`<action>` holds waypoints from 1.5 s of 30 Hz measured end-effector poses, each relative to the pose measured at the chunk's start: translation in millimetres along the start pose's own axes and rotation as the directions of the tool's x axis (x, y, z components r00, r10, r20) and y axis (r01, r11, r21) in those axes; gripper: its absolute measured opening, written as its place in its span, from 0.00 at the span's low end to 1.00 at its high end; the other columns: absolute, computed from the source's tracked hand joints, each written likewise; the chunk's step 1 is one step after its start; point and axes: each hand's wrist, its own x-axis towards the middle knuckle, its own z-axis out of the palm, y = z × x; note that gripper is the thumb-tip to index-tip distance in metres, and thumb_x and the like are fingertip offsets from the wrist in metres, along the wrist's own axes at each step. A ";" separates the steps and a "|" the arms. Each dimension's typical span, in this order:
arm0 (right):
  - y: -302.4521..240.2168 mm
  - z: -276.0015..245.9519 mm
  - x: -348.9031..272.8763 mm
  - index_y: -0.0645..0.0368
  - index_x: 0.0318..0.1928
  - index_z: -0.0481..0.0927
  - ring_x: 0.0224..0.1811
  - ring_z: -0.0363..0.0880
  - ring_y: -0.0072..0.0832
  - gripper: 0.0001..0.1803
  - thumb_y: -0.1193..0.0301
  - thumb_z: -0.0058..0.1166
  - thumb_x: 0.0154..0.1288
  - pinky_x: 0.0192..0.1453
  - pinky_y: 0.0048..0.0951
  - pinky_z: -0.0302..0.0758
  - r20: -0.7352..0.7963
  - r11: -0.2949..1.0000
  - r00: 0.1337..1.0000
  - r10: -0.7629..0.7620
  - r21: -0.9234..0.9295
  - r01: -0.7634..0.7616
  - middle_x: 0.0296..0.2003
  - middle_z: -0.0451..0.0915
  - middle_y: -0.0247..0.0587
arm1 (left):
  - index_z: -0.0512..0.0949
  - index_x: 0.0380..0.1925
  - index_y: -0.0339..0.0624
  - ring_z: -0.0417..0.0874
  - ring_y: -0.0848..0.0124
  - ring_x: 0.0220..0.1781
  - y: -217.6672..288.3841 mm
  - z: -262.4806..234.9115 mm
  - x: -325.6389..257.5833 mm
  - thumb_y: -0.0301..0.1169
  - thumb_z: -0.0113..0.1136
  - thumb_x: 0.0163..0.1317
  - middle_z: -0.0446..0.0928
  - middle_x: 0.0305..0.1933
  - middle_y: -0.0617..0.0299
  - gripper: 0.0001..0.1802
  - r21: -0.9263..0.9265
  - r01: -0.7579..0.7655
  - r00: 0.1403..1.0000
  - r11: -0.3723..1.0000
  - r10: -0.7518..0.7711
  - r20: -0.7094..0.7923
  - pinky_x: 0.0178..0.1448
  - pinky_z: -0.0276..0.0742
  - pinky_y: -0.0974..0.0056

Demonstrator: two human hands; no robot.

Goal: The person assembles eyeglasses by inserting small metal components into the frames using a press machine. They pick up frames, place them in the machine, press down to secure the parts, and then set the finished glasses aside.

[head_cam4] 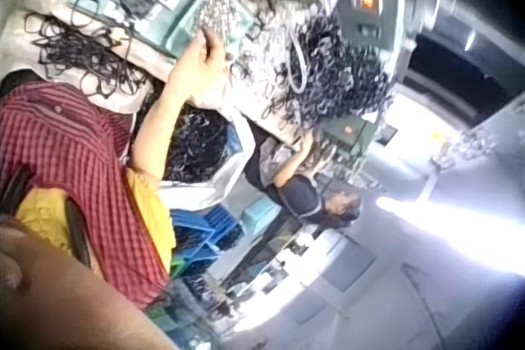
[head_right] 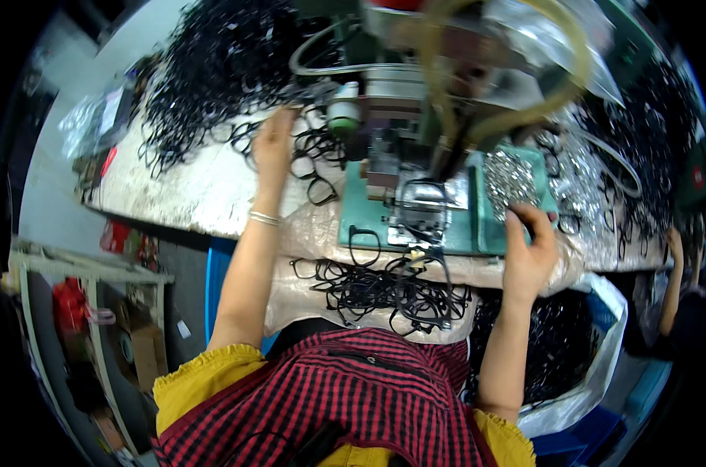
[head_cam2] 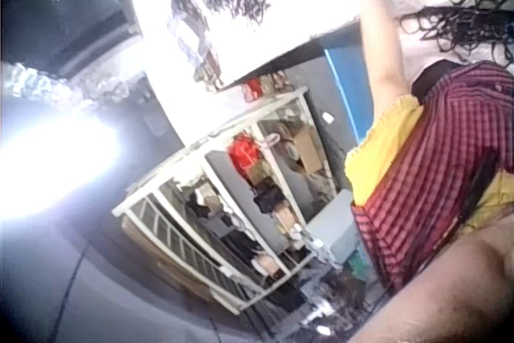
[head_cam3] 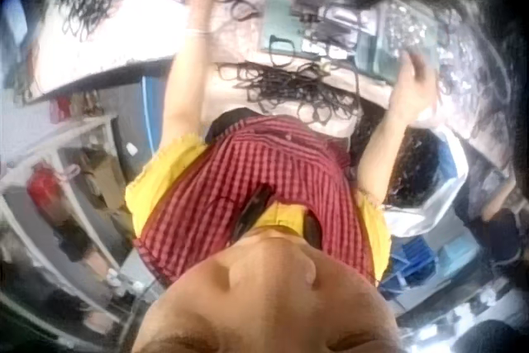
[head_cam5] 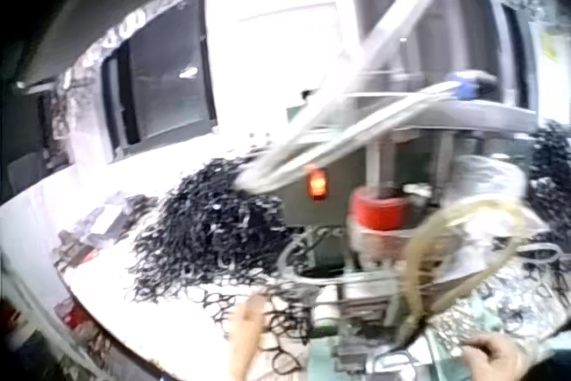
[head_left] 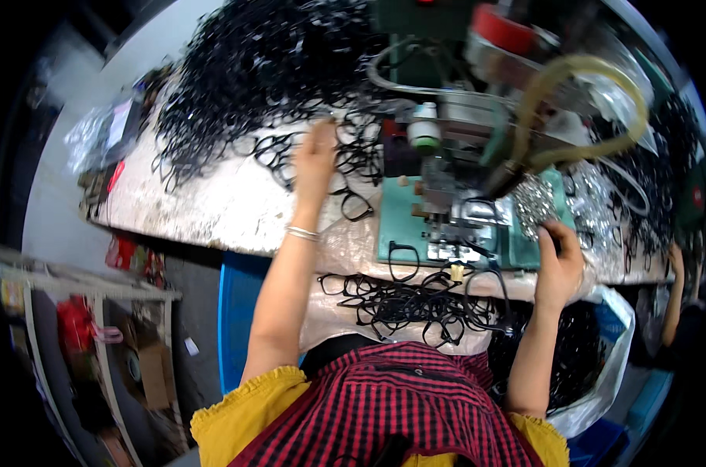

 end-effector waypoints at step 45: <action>32.9 2.4 42.8 0.61 0.38 0.84 0.42 0.81 0.39 0.07 0.72 0.60 0.60 0.50 0.34 0.75 -0.011 0.877 0.970 -0.243 -0.429 0.215 0.37 0.84 0.44 | 0.82 0.38 0.47 0.67 0.66 0.25 173.4 9.9 -66.7 0.26 0.67 0.47 0.85 0.51 0.66 0.15 -0.527 -0.592 0.460 0.609 0.793 0.399 0.61 0.73 0.47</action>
